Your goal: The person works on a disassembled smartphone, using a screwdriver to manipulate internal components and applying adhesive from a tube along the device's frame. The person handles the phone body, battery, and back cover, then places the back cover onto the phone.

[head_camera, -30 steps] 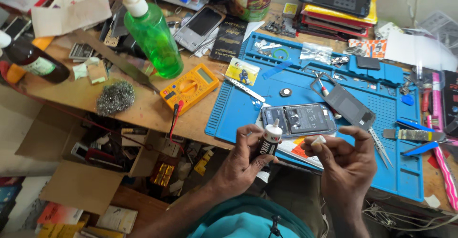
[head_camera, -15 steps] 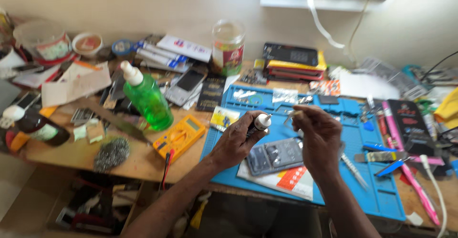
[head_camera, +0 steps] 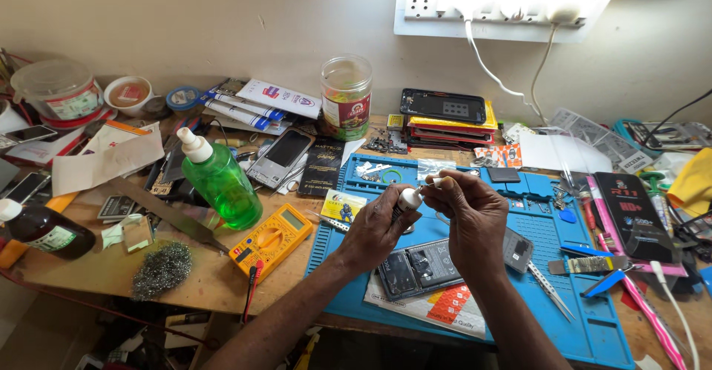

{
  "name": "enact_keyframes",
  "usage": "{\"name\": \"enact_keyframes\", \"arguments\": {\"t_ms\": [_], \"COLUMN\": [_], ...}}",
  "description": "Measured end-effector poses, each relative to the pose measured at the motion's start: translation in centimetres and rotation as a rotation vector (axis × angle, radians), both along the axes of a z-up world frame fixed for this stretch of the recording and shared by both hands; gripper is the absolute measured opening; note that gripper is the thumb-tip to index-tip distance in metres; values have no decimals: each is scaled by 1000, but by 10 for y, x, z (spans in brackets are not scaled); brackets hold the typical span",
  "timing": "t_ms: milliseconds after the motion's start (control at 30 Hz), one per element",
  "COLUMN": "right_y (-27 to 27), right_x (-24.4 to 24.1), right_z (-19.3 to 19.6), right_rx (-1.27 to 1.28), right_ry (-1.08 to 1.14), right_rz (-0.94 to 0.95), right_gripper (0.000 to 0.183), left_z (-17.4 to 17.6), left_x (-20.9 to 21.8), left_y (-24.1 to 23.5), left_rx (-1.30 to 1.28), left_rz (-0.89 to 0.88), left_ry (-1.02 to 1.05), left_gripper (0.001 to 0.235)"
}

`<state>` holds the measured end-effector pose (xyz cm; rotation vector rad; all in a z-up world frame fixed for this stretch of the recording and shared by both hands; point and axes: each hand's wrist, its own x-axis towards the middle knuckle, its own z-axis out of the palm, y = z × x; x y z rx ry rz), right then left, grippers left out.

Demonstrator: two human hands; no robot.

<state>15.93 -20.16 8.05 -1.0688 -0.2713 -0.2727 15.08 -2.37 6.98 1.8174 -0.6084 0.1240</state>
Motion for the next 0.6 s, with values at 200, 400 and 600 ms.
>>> {"name": "enact_keyframes", "arguments": {"t_ms": [200, 400, 600], "right_y": [1, 1, 1], "right_x": [0, -1, 0], "right_z": [-1, -1, -4], "right_rx": [-24, -29, -40], "right_ry": [8, 0, -2], "right_rz": [-6, -8, 0], "right_gripper": [22, 22, 22], "left_z": [-1, 0, -3], "left_x": [0, 0, 1], "left_y": [0, 0, 0], "left_rx": [10, 50, 24], "left_rz": [5, 24, 2], "left_ry": [-5, -23, -7], "left_gripper": [43, 44, 45]}}
